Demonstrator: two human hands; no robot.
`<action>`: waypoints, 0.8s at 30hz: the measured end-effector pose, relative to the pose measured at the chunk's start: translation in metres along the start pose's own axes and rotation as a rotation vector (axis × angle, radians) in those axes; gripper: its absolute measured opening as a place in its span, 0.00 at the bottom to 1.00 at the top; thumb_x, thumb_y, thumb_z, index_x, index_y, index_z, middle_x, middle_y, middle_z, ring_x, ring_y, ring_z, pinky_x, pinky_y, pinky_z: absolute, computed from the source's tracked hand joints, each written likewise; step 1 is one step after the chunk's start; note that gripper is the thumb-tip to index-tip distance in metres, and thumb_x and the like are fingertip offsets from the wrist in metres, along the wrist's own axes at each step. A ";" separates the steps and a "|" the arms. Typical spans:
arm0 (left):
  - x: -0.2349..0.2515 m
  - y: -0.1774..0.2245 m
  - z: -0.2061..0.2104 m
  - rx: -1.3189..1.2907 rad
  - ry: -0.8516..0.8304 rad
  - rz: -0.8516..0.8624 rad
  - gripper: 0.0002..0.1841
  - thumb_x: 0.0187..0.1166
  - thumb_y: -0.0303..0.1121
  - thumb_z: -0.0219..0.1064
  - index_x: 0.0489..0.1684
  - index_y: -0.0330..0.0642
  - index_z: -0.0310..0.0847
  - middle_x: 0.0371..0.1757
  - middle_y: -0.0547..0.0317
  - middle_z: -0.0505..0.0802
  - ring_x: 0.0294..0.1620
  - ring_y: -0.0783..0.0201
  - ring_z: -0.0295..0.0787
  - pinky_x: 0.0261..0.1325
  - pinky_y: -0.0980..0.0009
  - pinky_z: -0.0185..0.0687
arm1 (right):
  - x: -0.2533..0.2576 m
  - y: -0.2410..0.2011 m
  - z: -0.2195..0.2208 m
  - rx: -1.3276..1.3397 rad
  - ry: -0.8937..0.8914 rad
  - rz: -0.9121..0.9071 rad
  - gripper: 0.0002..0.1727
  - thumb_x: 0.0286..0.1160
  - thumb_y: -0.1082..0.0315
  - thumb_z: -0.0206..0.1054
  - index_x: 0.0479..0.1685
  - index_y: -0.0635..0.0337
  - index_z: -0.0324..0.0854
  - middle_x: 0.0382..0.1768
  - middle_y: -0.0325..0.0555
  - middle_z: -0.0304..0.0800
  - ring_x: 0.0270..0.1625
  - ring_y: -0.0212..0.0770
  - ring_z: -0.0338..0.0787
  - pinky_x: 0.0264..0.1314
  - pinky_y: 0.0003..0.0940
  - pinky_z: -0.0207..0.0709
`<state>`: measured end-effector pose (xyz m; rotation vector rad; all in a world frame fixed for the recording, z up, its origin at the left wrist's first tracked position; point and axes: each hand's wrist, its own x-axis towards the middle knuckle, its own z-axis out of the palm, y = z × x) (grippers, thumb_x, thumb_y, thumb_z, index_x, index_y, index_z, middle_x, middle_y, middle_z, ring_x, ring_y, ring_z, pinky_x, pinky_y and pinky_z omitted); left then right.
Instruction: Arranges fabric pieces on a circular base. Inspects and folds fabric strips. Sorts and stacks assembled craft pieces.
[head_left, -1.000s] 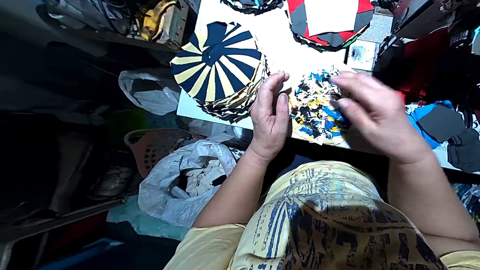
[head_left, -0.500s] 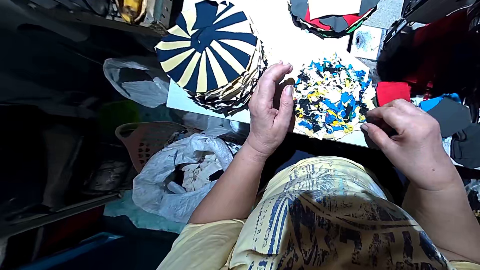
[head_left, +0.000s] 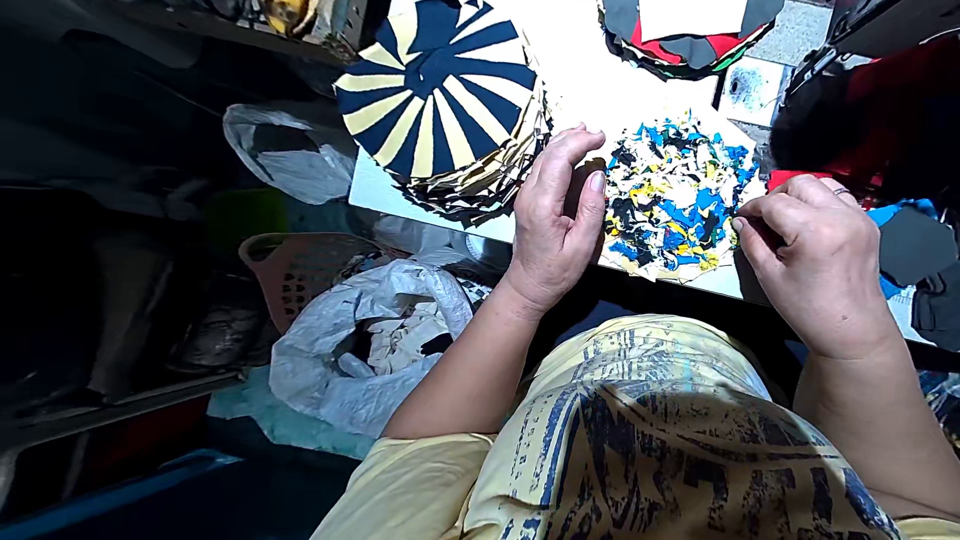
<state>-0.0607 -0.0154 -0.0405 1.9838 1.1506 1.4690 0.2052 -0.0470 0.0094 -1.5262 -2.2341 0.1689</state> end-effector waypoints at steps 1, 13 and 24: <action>0.000 0.000 0.000 0.002 0.000 0.002 0.18 0.87 0.27 0.55 0.67 0.22 0.77 0.70 0.33 0.86 0.80 0.43 0.78 0.83 0.51 0.75 | 0.001 0.000 0.000 0.005 0.008 -0.002 0.09 0.81 0.69 0.66 0.43 0.65 0.90 0.37 0.55 0.85 0.46 0.56 0.86 0.48 0.52 0.78; 0.000 0.000 0.001 0.038 0.004 0.019 0.17 0.86 0.27 0.58 0.65 0.23 0.79 0.67 0.34 0.88 0.78 0.45 0.80 0.82 0.52 0.76 | 0.008 0.005 0.001 0.011 0.018 0.012 0.08 0.80 0.68 0.69 0.41 0.64 0.90 0.40 0.56 0.86 0.48 0.57 0.86 0.51 0.53 0.78; 0.001 0.002 0.002 0.071 0.005 0.033 0.16 0.84 0.27 0.60 0.63 0.24 0.82 0.65 0.35 0.90 0.77 0.44 0.81 0.83 0.51 0.74 | 0.016 0.013 0.001 0.114 0.024 0.008 0.08 0.79 0.65 0.70 0.41 0.59 0.92 0.41 0.51 0.87 0.47 0.49 0.86 0.53 0.47 0.78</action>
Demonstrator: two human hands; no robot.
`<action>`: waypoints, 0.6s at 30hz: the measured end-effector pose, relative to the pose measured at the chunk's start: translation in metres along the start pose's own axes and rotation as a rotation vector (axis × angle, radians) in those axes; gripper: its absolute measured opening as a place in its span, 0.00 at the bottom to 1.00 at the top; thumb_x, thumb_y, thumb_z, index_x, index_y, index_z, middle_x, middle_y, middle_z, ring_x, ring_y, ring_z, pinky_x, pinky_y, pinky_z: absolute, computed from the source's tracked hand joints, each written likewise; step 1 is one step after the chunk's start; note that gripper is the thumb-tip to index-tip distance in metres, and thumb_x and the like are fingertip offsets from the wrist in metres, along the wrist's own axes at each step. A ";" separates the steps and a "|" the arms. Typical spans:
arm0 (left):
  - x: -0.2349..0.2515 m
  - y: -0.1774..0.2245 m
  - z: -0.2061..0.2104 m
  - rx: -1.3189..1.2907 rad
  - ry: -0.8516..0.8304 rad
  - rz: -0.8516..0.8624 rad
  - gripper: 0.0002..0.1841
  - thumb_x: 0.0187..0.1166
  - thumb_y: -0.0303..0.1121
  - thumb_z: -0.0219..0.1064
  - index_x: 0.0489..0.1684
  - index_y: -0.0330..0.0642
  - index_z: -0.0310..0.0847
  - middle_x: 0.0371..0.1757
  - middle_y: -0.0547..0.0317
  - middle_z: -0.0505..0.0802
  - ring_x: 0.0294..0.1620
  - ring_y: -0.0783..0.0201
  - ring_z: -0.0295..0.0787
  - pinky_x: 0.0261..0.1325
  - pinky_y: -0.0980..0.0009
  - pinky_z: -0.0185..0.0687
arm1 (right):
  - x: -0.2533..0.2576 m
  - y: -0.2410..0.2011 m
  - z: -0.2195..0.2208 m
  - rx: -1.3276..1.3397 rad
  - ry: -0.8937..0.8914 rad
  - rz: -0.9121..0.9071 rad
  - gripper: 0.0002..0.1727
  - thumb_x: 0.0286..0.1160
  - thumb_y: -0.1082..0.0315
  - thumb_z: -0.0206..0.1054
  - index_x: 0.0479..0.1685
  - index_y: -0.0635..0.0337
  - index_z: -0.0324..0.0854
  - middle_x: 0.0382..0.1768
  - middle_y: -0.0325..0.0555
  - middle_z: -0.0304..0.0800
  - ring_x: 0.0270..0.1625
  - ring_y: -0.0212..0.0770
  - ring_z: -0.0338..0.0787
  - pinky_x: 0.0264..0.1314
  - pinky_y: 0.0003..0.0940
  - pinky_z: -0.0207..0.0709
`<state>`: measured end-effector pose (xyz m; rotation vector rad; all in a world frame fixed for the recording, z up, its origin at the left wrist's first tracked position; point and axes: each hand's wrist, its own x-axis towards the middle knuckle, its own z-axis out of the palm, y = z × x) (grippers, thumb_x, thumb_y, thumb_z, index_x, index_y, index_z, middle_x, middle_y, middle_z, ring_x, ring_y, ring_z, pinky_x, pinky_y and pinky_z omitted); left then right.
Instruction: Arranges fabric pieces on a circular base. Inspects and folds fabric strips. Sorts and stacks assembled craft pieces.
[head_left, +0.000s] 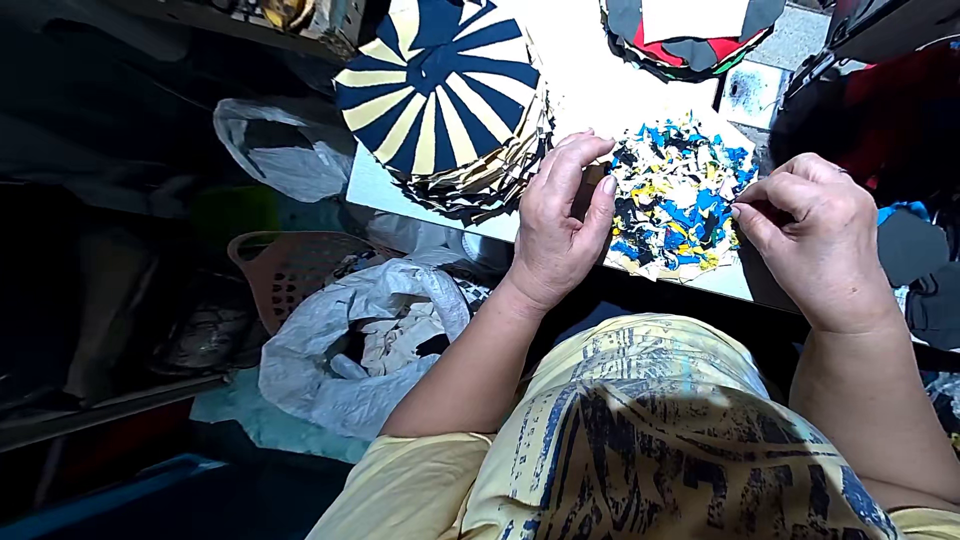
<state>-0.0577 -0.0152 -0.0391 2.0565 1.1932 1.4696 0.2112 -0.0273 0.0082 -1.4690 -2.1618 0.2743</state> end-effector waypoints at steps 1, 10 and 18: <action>0.000 0.000 0.000 0.000 0.002 0.004 0.16 0.84 0.27 0.60 0.63 0.24 0.82 0.65 0.35 0.90 0.77 0.44 0.81 0.83 0.51 0.74 | 0.001 0.000 -0.001 0.014 0.016 0.003 0.08 0.79 0.64 0.70 0.41 0.60 0.91 0.42 0.51 0.87 0.47 0.49 0.87 0.53 0.47 0.79; -0.003 0.010 -0.008 0.022 -0.141 -0.067 0.19 0.86 0.29 0.59 0.72 0.28 0.77 0.73 0.41 0.85 0.80 0.52 0.78 0.82 0.56 0.75 | 0.017 -0.016 0.004 0.050 0.056 0.037 0.19 0.85 0.68 0.61 0.69 0.67 0.83 0.65 0.61 0.84 0.66 0.50 0.86 0.70 0.43 0.81; -0.004 0.000 -0.007 0.040 -0.119 -0.034 0.22 0.87 0.33 0.56 0.74 0.28 0.74 0.74 0.38 0.83 0.79 0.48 0.78 0.81 0.53 0.75 | 0.024 -0.028 0.032 0.058 -0.126 -0.008 0.38 0.88 0.51 0.60 0.90 0.67 0.61 0.92 0.63 0.56 0.95 0.56 0.53 0.96 0.52 0.49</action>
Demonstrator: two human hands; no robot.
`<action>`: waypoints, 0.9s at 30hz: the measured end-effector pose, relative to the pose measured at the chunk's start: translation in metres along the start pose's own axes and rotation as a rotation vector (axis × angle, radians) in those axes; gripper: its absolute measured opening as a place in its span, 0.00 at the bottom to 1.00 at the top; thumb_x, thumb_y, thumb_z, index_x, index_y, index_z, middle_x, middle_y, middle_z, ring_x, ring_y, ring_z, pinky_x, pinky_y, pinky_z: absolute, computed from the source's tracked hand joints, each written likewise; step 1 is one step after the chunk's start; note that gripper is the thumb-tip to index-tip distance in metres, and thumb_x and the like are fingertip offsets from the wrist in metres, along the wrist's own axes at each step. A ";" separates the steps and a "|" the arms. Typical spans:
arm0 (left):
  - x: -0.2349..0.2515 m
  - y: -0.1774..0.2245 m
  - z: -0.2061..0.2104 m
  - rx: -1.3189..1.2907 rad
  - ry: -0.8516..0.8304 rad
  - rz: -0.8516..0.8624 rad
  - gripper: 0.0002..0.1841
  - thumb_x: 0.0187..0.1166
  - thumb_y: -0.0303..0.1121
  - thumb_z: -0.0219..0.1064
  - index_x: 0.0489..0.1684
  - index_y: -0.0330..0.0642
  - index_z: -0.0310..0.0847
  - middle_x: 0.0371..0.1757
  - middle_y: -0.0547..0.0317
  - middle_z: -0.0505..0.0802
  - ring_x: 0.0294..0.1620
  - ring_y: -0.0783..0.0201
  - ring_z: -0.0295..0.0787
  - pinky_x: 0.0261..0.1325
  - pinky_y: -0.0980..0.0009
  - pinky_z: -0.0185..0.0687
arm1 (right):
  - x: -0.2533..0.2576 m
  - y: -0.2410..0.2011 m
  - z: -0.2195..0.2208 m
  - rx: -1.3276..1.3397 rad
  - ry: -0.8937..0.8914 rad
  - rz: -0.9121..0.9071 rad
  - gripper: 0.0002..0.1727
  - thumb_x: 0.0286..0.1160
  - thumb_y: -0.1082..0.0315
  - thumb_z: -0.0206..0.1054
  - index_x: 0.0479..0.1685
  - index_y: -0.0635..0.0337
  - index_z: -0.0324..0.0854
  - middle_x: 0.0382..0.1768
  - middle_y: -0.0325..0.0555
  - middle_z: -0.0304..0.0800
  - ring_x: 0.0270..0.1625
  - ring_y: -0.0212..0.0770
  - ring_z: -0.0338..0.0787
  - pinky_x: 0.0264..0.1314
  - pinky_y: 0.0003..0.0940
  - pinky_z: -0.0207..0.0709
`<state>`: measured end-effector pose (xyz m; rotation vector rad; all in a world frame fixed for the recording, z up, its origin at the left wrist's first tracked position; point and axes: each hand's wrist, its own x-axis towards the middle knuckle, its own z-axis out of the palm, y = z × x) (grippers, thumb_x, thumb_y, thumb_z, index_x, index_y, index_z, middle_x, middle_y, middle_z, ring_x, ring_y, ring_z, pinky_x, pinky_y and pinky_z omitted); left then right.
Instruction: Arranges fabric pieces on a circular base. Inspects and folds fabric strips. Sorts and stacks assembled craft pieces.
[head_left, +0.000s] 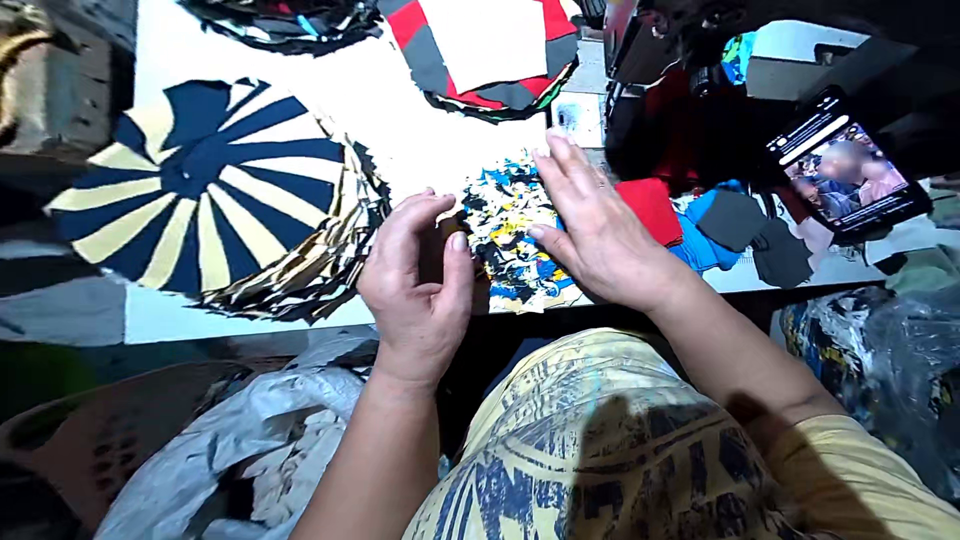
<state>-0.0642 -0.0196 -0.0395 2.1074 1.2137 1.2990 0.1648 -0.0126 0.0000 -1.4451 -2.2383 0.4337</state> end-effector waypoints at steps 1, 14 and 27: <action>0.000 -0.001 0.000 0.006 0.000 -0.002 0.22 0.87 0.34 0.56 0.74 0.28 0.74 0.74 0.39 0.83 0.80 0.48 0.78 0.82 0.53 0.75 | 0.000 0.001 0.003 -0.015 -0.033 -0.009 0.39 0.88 0.50 0.60 0.90 0.66 0.60 0.92 0.62 0.56 0.96 0.55 0.52 0.97 0.52 0.46; -0.002 -0.005 0.001 0.031 0.011 0.004 0.22 0.87 0.35 0.57 0.73 0.28 0.75 0.74 0.37 0.83 0.79 0.48 0.79 0.81 0.55 0.75 | 0.012 -0.015 0.008 -0.109 -0.061 -0.138 0.43 0.84 0.38 0.57 0.91 0.59 0.63 0.93 0.55 0.57 0.97 0.55 0.47 0.97 0.52 0.37; -0.003 -0.006 0.000 0.013 0.003 -0.006 0.22 0.88 0.35 0.55 0.74 0.27 0.73 0.73 0.37 0.83 0.76 0.51 0.81 0.77 0.57 0.79 | 0.022 -0.021 0.013 -0.177 -0.190 -0.105 0.40 0.87 0.38 0.54 0.92 0.53 0.62 0.94 0.54 0.54 0.97 0.55 0.45 0.96 0.59 0.34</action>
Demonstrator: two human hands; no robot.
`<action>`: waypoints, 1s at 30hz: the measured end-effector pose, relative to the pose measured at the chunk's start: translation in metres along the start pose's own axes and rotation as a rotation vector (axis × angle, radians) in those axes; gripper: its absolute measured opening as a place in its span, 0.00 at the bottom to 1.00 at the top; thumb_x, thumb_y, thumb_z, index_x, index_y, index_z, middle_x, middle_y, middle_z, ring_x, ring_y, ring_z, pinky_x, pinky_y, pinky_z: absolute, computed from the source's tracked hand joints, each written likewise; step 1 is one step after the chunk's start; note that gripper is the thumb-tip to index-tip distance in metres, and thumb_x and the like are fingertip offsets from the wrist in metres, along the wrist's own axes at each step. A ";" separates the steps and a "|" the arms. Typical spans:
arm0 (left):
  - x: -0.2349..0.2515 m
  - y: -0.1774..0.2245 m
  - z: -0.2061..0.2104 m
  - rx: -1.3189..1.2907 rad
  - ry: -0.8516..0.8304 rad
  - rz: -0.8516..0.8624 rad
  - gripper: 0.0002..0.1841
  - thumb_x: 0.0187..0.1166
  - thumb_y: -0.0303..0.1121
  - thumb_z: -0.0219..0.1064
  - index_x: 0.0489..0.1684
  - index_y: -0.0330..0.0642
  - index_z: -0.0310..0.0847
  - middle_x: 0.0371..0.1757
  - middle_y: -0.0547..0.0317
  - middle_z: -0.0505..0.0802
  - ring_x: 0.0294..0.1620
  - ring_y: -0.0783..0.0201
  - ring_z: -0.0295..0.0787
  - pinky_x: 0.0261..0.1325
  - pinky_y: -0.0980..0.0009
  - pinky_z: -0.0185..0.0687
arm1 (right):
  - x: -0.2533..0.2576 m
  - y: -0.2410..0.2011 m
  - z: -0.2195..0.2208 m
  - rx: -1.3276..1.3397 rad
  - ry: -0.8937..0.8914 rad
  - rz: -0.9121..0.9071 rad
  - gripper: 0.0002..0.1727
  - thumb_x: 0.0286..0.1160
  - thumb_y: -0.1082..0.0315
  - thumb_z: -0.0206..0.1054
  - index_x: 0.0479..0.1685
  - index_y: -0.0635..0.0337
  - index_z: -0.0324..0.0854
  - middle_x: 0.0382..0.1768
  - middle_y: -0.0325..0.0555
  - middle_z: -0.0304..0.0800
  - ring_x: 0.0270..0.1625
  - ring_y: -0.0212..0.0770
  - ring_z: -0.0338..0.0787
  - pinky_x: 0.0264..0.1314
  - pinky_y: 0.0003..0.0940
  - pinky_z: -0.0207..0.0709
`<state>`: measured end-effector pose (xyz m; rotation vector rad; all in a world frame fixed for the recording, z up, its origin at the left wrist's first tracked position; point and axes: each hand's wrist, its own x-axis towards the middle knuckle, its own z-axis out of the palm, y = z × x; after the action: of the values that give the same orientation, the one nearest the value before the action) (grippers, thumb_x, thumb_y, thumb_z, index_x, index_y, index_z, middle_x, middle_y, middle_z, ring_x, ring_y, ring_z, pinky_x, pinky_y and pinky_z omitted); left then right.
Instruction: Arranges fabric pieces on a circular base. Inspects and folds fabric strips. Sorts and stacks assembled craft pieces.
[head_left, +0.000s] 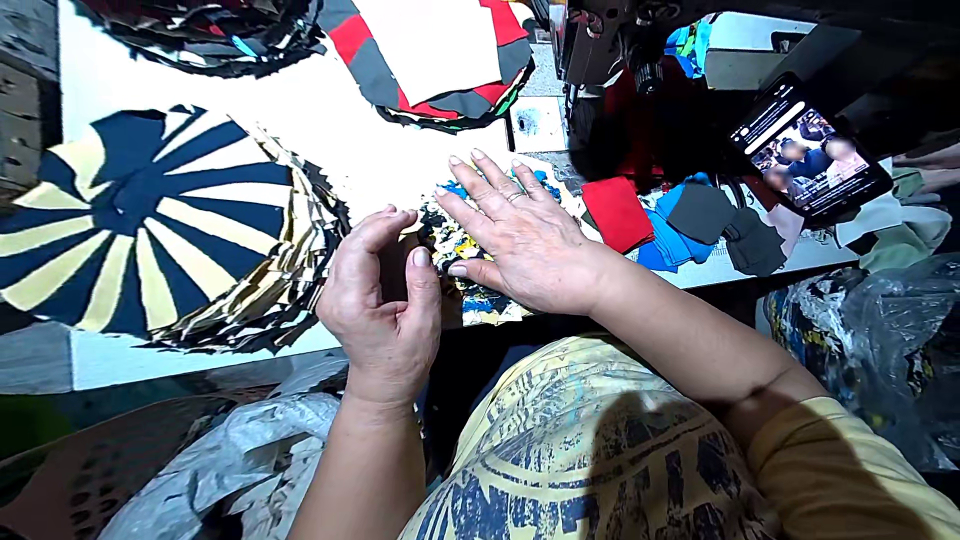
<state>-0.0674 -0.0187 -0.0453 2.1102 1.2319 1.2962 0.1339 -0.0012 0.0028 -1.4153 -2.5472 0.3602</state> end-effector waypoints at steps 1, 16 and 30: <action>0.000 -0.001 0.000 -0.008 0.004 -0.002 0.23 0.88 0.35 0.55 0.75 0.28 0.73 0.74 0.37 0.83 0.76 0.51 0.81 0.77 0.57 0.79 | 0.002 -0.005 -0.001 -0.009 0.005 0.026 0.40 0.88 0.39 0.53 0.93 0.54 0.61 0.94 0.53 0.54 0.98 0.54 0.45 0.96 0.59 0.34; -0.002 0.011 -0.003 -0.041 -0.007 -0.014 0.21 0.90 0.32 0.50 0.75 0.28 0.73 0.75 0.41 0.83 0.81 0.51 0.77 0.81 0.54 0.76 | 0.004 -0.008 0.012 -0.086 -0.011 -0.029 0.43 0.88 0.37 0.47 0.94 0.58 0.57 0.96 0.56 0.48 0.98 0.55 0.42 0.96 0.62 0.33; -0.003 0.012 -0.001 -0.056 0.017 -0.002 0.23 0.92 0.34 0.45 0.74 0.27 0.73 0.74 0.41 0.84 0.81 0.51 0.77 0.82 0.55 0.75 | -0.007 -0.026 0.023 -0.054 0.024 -0.033 0.41 0.89 0.42 0.47 0.94 0.61 0.57 0.96 0.56 0.47 0.98 0.55 0.39 0.95 0.64 0.27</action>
<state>-0.0632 -0.0283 -0.0381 2.0630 1.1901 1.3343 0.1097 -0.0227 -0.0113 -1.3852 -2.5769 0.2691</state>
